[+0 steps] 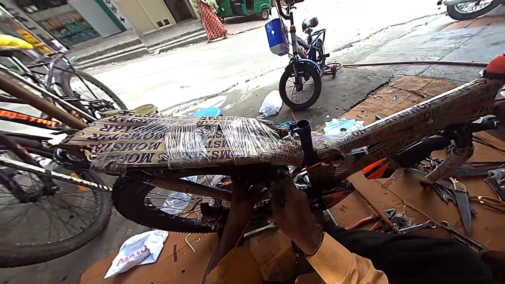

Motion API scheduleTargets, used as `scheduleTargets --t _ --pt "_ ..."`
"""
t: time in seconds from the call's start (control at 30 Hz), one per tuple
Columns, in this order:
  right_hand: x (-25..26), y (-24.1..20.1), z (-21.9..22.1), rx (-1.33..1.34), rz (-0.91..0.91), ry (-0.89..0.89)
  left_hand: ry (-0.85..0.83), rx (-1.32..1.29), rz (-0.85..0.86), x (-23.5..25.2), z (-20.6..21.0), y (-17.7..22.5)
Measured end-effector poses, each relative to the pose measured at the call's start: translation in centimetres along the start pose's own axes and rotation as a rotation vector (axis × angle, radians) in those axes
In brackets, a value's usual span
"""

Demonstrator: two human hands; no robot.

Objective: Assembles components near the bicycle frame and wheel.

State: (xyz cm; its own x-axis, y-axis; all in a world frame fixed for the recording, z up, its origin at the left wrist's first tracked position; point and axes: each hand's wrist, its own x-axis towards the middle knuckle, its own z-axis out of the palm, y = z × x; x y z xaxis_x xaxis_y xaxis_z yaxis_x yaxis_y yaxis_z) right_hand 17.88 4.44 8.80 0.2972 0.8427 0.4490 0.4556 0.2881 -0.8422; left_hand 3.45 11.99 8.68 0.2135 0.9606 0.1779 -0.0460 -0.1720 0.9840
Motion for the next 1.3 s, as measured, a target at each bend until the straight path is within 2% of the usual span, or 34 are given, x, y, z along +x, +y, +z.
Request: scheduleTargets --t 0.13,0.3,0.47,0.6,0.73,0.83,0.97,1.07,1.2,1.3 --pt "0.0 -0.2 0.2 0.045 0.065 -0.02 -0.005 0.0 0.006 0.0 0.0 0.1" --pt "-0.1 0.2 0.3 0.017 -0.004 0.013 -0.005 -0.029 0.01 -0.1 0.1 0.1" --pt "0.0 -0.4 0.2 0.051 0.079 -0.004 -0.012 -0.014 0.012 0.0 0.0 0.1" --pt "-0.1 -0.6 -0.1 -0.004 0.038 -0.007 -0.029 -0.051 -0.003 -0.4 -0.1 0.1" --pt "-0.3 -0.1 0.5 0.068 0.02 0.063 -0.017 -0.073 -0.016 -0.2 0.0 0.3" --pt "-0.4 -0.7 -0.2 0.049 0.05 0.009 -0.031 -0.06 0.017 -0.2 0.1 0.3" --pt "0.8 0.1 1.0 -0.063 -0.017 0.114 -0.038 -0.053 0.048 0.0 0.3 0.4" --pt "1.4 0.1 1.7 -0.085 0.003 0.167 -0.052 -0.056 0.048 0.2 0.1 0.4" --pt "1.2 0.0 1.3 -0.116 0.033 0.101 0.011 -0.066 -0.007 0.1 0.4 0.5" --pt "1.3 -0.1 0.6 -0.162 -0.014 0.048 0.064 -0.098 -0.061 -0.1 0.6 0.3"
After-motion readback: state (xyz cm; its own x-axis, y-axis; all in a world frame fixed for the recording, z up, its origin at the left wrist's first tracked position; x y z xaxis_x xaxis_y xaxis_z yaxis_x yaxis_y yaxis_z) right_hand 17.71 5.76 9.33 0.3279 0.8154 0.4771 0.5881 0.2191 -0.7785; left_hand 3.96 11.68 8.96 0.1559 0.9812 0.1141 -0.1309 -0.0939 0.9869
